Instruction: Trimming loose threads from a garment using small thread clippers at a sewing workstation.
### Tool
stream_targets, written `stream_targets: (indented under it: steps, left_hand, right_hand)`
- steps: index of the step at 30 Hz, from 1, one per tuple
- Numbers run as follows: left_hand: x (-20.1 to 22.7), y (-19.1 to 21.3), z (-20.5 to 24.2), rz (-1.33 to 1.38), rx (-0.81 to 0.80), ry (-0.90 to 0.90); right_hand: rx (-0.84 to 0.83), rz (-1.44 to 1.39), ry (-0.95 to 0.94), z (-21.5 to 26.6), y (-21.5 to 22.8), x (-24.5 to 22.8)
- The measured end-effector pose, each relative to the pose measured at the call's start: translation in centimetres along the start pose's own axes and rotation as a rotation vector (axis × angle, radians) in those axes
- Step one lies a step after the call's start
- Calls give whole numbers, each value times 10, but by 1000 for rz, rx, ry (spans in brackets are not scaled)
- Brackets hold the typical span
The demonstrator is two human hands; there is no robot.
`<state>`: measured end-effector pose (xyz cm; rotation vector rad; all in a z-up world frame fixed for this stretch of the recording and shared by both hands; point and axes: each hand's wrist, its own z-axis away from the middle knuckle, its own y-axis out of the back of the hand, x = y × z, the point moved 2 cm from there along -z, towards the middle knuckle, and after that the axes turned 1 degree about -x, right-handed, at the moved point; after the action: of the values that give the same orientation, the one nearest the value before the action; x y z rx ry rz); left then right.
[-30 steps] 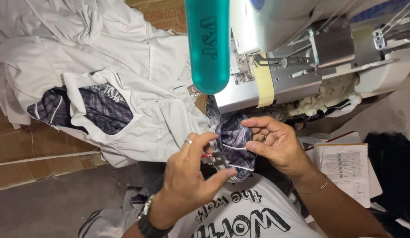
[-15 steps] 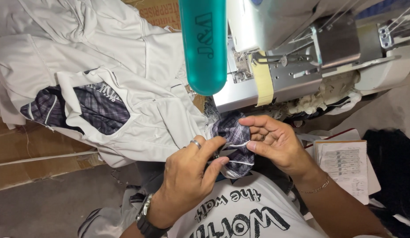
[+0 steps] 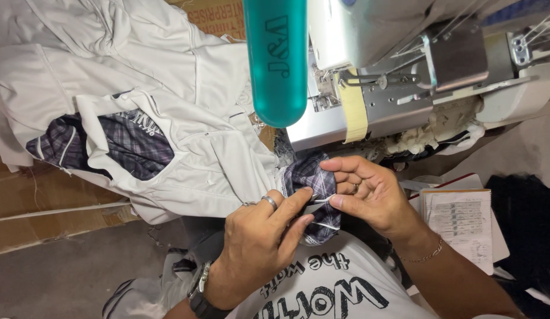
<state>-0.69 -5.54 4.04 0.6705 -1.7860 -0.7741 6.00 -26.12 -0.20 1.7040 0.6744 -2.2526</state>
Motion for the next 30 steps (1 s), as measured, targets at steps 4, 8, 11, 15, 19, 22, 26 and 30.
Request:
stream_targets:
  steps: [4,8,11,15,19,22,26,30]
  left_hand:
    - [0,2,-1,-12,-4,0]
    - [2,5,-3,4,6,-11]
    - [3,7,-4,-4,9,-22]
    - [4,9,-4,-15,3,-16]
    - [4,8,-3,-7,5,-28]
    - [3,7,-1,-40,13,-28]
    - [2,8,-1,-15,-2,-33]
    - [1,9,-2,128,7,-21]
  right_hand:
    - [-1,-15,-8,0,0,1]
    - [3,9,-5,0,-1,-2]
    - [-11,20,16,1,-3,-5]
    - [7,49,26,2,-4,-5]
    - [-4,45,14,2,-5,-8]
    - [-7,44,19,3,-4,-5]
    - [7,35,6,4,-3,-1]
    - [23,67,-17,4,-2,-2]
